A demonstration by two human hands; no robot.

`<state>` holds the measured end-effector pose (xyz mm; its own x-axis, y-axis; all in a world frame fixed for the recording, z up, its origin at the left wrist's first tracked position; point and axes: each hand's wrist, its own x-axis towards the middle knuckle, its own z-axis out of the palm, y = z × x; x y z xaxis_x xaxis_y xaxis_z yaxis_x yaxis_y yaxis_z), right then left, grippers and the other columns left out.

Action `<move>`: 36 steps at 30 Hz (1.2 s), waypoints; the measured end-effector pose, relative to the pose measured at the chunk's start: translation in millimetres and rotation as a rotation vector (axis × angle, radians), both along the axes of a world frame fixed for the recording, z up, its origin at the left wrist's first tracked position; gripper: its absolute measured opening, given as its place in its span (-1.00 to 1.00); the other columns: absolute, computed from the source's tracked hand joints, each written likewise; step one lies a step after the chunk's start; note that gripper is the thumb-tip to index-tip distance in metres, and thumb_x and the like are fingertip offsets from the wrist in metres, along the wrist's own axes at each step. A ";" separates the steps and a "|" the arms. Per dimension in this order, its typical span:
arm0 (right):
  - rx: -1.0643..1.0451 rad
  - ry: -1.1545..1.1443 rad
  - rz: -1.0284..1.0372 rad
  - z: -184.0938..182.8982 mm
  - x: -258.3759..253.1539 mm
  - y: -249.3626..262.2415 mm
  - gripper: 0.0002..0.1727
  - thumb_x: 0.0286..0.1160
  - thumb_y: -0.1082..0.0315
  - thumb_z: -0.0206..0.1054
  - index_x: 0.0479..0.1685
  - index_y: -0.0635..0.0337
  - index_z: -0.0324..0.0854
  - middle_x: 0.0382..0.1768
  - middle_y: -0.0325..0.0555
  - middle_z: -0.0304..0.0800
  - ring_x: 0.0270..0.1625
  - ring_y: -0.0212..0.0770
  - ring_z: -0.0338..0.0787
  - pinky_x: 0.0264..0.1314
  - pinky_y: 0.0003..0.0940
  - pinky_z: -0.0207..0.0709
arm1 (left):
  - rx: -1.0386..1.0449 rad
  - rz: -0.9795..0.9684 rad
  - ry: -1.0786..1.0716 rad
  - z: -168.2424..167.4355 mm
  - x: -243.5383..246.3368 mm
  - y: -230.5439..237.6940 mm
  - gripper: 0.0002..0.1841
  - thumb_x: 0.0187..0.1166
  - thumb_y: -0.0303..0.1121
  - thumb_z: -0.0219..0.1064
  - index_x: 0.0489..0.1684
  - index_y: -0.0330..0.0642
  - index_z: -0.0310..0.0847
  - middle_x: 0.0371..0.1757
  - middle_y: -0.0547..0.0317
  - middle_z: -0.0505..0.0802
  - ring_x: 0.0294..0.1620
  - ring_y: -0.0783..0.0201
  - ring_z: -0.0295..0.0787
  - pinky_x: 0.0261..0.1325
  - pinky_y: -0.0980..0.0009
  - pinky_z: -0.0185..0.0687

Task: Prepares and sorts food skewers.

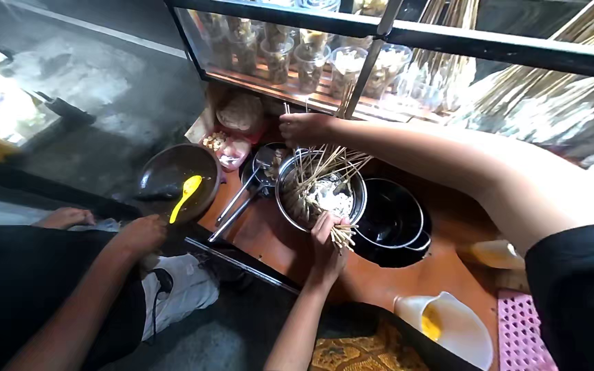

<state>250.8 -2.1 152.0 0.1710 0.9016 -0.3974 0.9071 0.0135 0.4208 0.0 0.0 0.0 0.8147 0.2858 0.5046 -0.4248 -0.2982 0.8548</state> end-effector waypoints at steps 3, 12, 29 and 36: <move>0.027 -0.023 -0.058 1.8 -5.3 -11.2 -0.76 0.58 0.74 0.12 -0.12 0.50 0.74 -0.08 0.24 0.80 0.15 0.25 0.74 0.49 0.23 0.35 | 0.014 -0.006 0.009 1.6 -0.6 0.3 -0.81 0.47 -0.45 0.32 -0.51 -0.38 0.68 -0.45 0.04 0.78 -0.28 0.31 0.78 -0.04 0.52 0.72; 0.084 0.038 -0.221 12.8 -4.4 -38.5 -0.76 0.57 0.74 0.12 -0.08 0.45 0.72 -0.18 0.25 0.79 -0.09 0.27 0.80 0.00 0.19 0.57 | 0.018 -0.022 0.008 1.0 0.9 -2.5 -0.84 0.44 -0.49 0.33 -0.51 -0.38 0.68 -0.45 0.04 0.78 -0.31 0.31 0.78 -0.07 0.51 0.71; 0.162 0.097 -0.199 25.2 -5.2 -62.8 -0.57 0.76 0.16 0.27 -0.30 0.39 0.76 -0.17 0.28 0.78 0.03 0.33 0.78 0.12 0.29 0.51 | 0.033 -0.028 -0.027 1.0 1.6 -5.3 -0.85 0.42 -0.51 0.33 -0.52 -0.38 0.68 -0.45 0.02 0.79 -0.31 0.27 0.79 -0.08 0.48 0.73; 0.056 0.129 -0.334 24.0 -6.2 -45.5 -0.62 0.70 0.18 0.31 -0.28 0.36 0.80 -0.15 0.18 0.84 0.12 0.24 0.78 0.37 0.26 0.42 | 0.016 -0.040 -0.034 1.8 1.1 -4.5 -0.86 0.42 -0.51 0.32 -0.52 -0.36 0.68 -0.46 0.05 0.78 -0.31 0.29 0.77 -0.08 0.48 0.71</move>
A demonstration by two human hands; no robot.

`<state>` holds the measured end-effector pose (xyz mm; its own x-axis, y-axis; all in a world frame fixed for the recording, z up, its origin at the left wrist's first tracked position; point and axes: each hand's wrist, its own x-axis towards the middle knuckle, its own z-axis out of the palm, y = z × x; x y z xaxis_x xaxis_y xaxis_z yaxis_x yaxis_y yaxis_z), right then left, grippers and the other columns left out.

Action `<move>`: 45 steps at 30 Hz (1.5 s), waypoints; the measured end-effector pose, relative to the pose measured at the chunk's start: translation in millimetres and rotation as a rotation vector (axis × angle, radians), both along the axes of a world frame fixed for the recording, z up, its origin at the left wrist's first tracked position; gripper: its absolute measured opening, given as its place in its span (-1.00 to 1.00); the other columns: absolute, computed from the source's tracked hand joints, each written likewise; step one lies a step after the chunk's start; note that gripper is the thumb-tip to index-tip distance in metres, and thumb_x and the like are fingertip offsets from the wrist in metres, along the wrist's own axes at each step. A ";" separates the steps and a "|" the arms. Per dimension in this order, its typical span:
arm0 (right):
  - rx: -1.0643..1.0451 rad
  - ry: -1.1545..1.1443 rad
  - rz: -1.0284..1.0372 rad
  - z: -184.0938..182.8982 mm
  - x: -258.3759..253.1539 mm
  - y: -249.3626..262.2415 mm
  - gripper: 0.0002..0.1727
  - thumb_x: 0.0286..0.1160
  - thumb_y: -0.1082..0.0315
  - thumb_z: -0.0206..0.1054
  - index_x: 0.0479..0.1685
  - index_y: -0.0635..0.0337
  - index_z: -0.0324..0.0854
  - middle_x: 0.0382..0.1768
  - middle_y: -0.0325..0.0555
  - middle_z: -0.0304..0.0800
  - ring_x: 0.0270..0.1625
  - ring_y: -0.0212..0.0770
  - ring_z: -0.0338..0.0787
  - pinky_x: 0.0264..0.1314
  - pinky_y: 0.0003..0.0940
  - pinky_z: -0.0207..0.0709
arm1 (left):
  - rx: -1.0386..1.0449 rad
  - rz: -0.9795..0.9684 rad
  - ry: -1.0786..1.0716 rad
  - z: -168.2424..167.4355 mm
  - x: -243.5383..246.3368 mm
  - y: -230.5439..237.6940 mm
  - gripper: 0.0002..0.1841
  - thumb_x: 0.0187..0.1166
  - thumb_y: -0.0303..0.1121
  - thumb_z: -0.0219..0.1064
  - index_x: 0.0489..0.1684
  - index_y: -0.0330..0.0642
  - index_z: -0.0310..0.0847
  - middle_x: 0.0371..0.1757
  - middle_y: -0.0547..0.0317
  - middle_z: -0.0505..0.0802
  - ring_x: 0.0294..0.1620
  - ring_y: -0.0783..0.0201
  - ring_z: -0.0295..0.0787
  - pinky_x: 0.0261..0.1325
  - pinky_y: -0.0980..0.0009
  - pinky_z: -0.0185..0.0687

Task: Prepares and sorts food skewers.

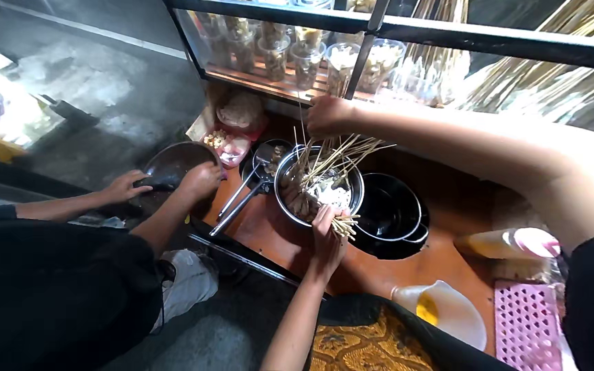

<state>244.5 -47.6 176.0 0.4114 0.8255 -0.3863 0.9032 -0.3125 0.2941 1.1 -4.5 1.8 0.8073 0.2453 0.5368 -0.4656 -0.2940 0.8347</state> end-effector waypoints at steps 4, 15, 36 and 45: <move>-0.059 0.053 -0.139 -2.4 1.7 4.6 -0.64 0.72 0.17 0.31 -0.19 0.35 0.78 -0.14 0.21 0.82 0.08 0.27 0.80 0.26 0.30 0.49 | 0.015 0.018 0.009 2.6 0.1 -1.2 -0.84 0.43 -0.50 0.31 -0.54 -0.36 0.67 -0.47 0.05 0.78 -0.32 0.29 0.77 -0.10 0.49 0.72; -0.032 0.041 -0.267 -12.9 -5.3 16.4 -0.71 0.68 0.27 0.32 -0.15 0.38 0.76 -0.12 0.27 0.80 0.06 0.33 0.78 0.07 0.33 0.52 | 0.073 0.046 0.037 3.9 2.8 -5.9 -0.84 0.41 -0.47 0.34 -0.52 -0.38 0.72 -0.47 0.02 0.80 -0.31 0.27 0.80 -0.06 0.48 0.72; 0.128 -0.030 -0.261 -63.5 -10.7 -58.2 -0.79 0.48 0.66 0.29 -0.04 0.33 0.79 0.13 0.22 0.80 0.36 0.29 0.69 0.37 0.29 0.44 | -0.091 -0.023 0.016 1.2 20.8 -9.3 -0.71 0.39 -0.53 0.38 -0.79 -0.25 0.53 -0.67 0.23 0.63 -0.54 0.44 0.61 -0.34 0.55 0.58; 1.131 -0.172 -0.421 -8.1 -124.8 -99.2 -0.71 0.73 0.16 0.28 0.10 0.10 0.82 0.08 -0.06 0.87 0.23 0.00 0.79 0.31 0.04 0.60 | -0.215 0.031 0.227 10.2 20.1 2.8 -0.82 0.50 -0.44 0.27 -0.38 -0.39 0.72 -0.45 0.22 0.79 -0.32 0.55 0.72 -0.05 0.56 0.68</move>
<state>119.8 -146.8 167.9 0.7031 0.4505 0.5503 0.6457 -0.7287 -0.2284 21.2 -1.8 11.9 0.8908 0.3603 0.2768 -0.2539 -0.1105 0.9609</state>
